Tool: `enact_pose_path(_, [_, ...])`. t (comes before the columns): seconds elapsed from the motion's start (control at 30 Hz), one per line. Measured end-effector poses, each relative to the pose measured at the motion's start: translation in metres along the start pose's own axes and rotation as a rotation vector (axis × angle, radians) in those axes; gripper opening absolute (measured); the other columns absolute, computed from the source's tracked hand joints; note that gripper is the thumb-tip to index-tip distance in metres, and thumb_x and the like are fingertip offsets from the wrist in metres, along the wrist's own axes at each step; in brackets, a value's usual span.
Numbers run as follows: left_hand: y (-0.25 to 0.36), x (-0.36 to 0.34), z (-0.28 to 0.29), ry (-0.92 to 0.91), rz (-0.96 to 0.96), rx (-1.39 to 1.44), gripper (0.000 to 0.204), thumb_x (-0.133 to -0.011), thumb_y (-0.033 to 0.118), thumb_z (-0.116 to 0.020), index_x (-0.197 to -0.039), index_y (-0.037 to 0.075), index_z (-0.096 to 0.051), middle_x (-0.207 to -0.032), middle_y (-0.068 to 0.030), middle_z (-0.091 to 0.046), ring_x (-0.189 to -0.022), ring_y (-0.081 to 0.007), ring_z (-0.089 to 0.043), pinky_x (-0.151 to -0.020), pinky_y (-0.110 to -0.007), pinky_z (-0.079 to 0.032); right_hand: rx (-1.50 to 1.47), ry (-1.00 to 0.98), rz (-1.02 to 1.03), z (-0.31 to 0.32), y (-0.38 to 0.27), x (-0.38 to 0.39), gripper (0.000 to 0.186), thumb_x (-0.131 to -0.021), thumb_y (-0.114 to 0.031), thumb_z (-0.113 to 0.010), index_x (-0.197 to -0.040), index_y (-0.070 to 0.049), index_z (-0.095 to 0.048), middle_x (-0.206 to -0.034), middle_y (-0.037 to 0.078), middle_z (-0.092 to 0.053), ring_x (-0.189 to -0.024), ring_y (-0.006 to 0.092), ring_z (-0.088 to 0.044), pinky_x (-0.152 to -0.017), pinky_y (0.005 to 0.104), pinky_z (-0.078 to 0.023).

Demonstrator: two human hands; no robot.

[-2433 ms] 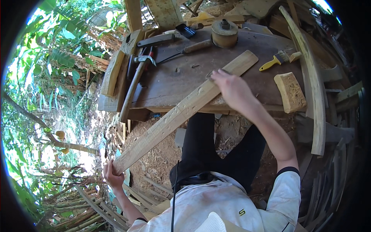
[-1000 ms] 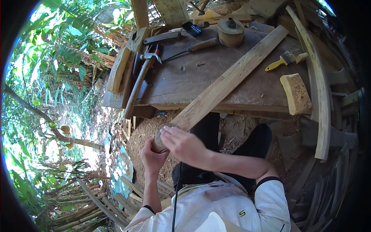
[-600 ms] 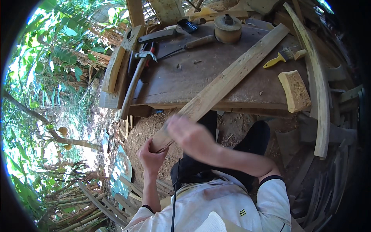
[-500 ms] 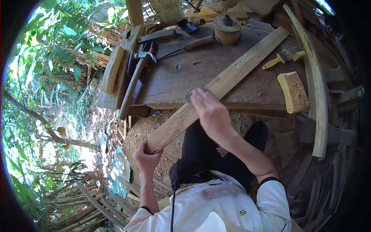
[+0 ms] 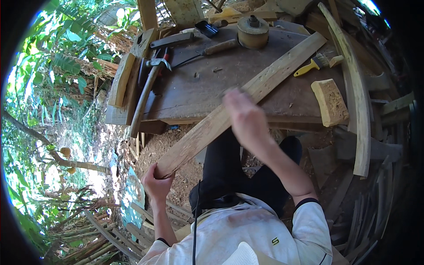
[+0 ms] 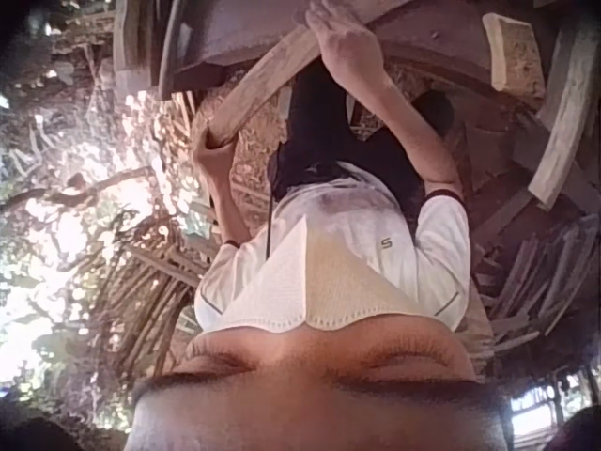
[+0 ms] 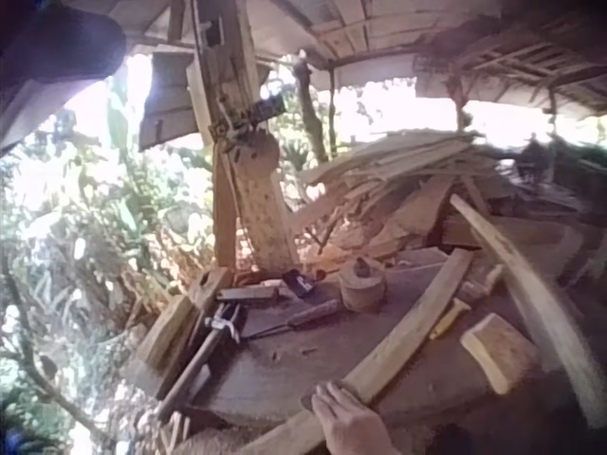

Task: The person smooths a long wooden plank with a sanding block, then brushes off sawdust with a hand brush. The person then uses a chisel and hammer to carve a groove along the plank's edge. The plank remains on the workbench throughout.

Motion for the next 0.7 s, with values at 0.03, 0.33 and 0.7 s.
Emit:
enact_pose_path(0.03, [-0.003, 0.000, 0.001, 0.001, -0.007, -0.021, 0.058, -0.057, 0.017, -0.099, -0.108, -0.001, -0.077, -0.087, -0.0180, -0.078, -0.077, -0.0268, -0.076, -0.073, -0.036, -0.059, -0.084, -0.025, 0.088, -0.006, -0.031, 0.009, 0.036, -0.096, 0.000, -0.063, -0.131, 0.005, -0.069, -0.136, 0.022, -0.071, -0.130, 0.0329, -0.068, -0.112, 0.0425, -0.056])
enact_pose_path(0.33, [-0.033, -0.007, 0.018, 0.113, -0.066, -0.073, 0.054, -0.057, 0.015, -0.099, -0.104, 0.001, -0.077, -0.074, -0.0109, -0.071, -0.064, -0.0242, -0.067, -0.065, -0.036, -0.054, 0.033, -0.002, -0.075, 0.011, 0.053, -0.020, 0.033, -0.099, 0.001, -0.059, -0.130, 0.004, -0.070, -0.136, 0.021, -0.072, -0.131, 0.0319, -0.068, -0.113, 0.0429, -0.056])
enact_pose_path(0.7, [0.027, -0.035, 0.041, -0.116, -0.147, -0.121, 0.090, -0.061, 0.023, -0.103, -0.140, 0.002, -0.066, -0.132, -0.0135, -0.067, -0.111, -0.0293, -0.068, -0.096, -0.045, -0.055, -0.012, -0.006, -0.113, 0.026, 0.055, 0.002, 0.028, -0.104, -0.008, -0.060, -0.127, 0.003, -0.072, -0.139, 0.020, -0.071, -0.136, 0.0328, -0.065, -0.117, 0.0441, -0.052])
Point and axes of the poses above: each hand's wrist, its own x-axis away from the middle knuckle, its own z-axis out of the back of the hand, y = z × x, the point moved 7 cm from there along -x, towards the middle knuckle
